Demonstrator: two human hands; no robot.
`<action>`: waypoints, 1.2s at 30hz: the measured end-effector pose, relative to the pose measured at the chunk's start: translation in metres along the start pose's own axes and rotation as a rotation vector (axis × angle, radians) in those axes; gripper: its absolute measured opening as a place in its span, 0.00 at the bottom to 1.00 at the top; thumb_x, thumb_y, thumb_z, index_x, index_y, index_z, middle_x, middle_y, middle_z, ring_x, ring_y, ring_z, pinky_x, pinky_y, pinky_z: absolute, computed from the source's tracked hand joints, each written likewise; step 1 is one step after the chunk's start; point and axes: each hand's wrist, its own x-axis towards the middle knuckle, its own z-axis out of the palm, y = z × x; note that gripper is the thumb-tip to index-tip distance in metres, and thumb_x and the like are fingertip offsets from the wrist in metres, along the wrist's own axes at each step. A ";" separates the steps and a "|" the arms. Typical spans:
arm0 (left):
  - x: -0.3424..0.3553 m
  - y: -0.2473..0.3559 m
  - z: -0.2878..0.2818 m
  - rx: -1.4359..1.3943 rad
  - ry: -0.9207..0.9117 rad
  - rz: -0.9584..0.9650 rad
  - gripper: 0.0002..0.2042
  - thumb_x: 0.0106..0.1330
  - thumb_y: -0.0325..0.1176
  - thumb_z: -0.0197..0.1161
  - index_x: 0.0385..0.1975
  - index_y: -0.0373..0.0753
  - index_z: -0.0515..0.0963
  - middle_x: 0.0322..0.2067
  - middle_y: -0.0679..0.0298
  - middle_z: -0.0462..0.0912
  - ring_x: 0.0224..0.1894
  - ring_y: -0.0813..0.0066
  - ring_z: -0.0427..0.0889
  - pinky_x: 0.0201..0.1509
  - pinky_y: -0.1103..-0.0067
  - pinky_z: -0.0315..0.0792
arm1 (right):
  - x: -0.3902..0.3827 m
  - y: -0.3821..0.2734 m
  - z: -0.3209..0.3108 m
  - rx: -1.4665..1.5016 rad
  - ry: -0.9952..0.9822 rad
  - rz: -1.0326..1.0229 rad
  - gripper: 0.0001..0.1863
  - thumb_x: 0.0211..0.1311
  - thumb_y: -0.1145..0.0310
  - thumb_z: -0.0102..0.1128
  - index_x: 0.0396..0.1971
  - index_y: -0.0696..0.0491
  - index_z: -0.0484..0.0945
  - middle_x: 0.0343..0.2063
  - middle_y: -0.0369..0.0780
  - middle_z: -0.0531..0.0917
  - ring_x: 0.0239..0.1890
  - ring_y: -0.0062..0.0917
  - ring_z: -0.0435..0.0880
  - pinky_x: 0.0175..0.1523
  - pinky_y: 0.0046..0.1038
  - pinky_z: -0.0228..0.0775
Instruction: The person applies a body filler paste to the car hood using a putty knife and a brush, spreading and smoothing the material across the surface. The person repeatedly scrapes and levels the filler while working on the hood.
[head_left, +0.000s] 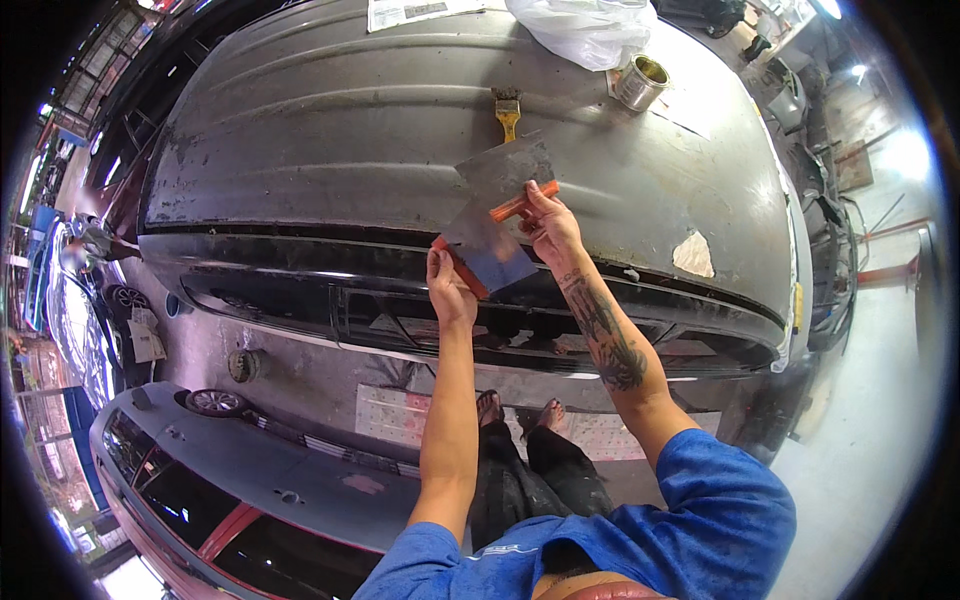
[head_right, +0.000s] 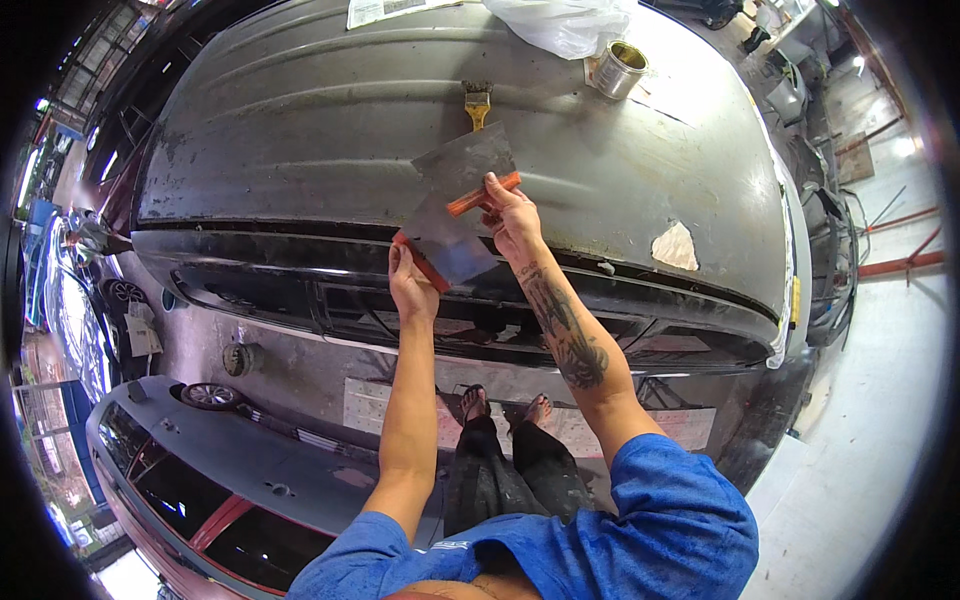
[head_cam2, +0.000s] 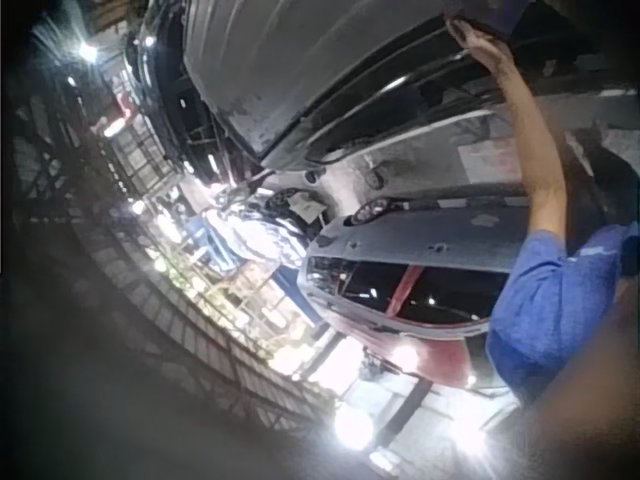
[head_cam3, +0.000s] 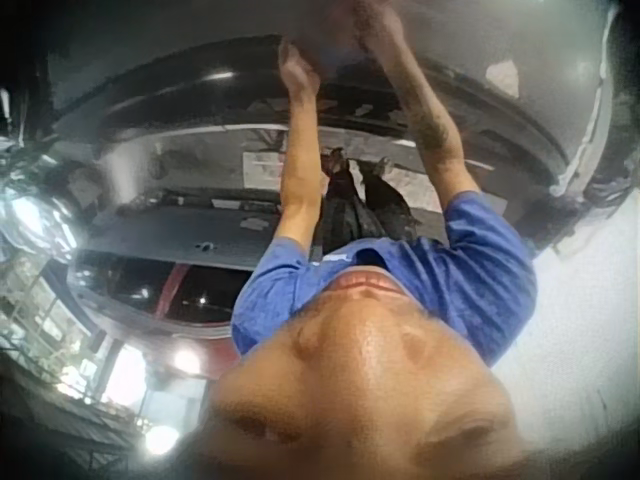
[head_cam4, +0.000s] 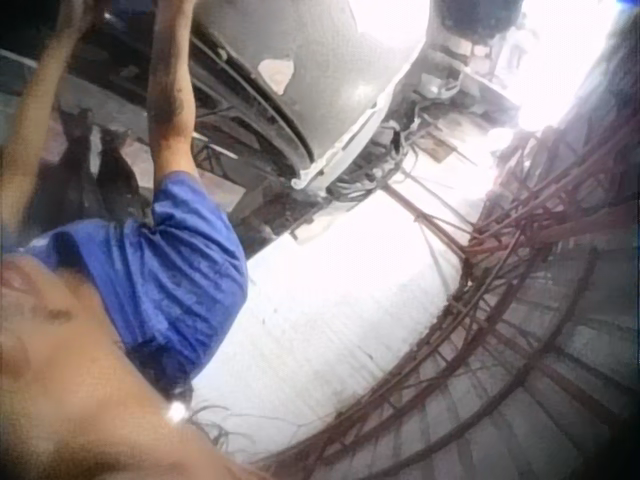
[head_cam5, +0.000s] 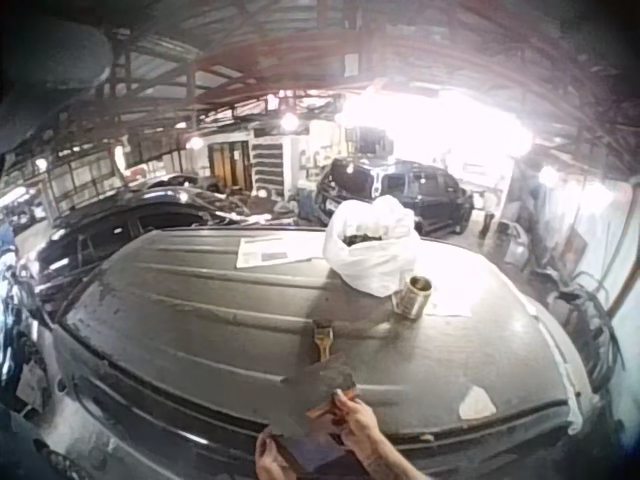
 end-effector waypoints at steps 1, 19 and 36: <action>-0.003 0.005 -0.002 0.001 -0.015 0.005 0.13 0.73 0.37 0.51 0.50 0.37 0.70 0.48 0.62 0.77 0.51 0.68 0.77 0.56 0.68 0.71 | 0.000 0.000 0.000 0.032 0.011 0.005 0.11 0.60 0.57 0.65 0.34 0.47 0.77 0.26 0.30 0.81 0.33 0.20 0.78 0.31 0.22 0.64; 0.040 -0.007 -0.021 0.373 0.059 0.194 0.11 0.74 0.40 0.49 0.42 0.38 0.73 0.37 0.69 0.76 0.40 0.79 0.73 0.46 0.79 0.66 | 0.013 -0.006 -0.005 -0.753 -0.036 -0.163 0.22 0.56 0.51 0.67 0.32 0.58 0.85 0.26 0.36 0.83 0.25 0.19 0.78 0.29 0.25 0.72; 0.063 -0.041 -0.016 1.012 0.259 0.673 0.17 0.75 0.42 0.41 0.38 0.32 0.68 0.29 0.52 0.74 0.30 0.57 0.72 0.38 0.71 0.67 | 0.134 -0.065 0.036 -1.524 0.410 -0.783 0.22 0.57 0.53 0.56 0.27 0.60 0.83 0.27 0.52 0.83 0.34 0.44 0.84 0.41 0.41 0.74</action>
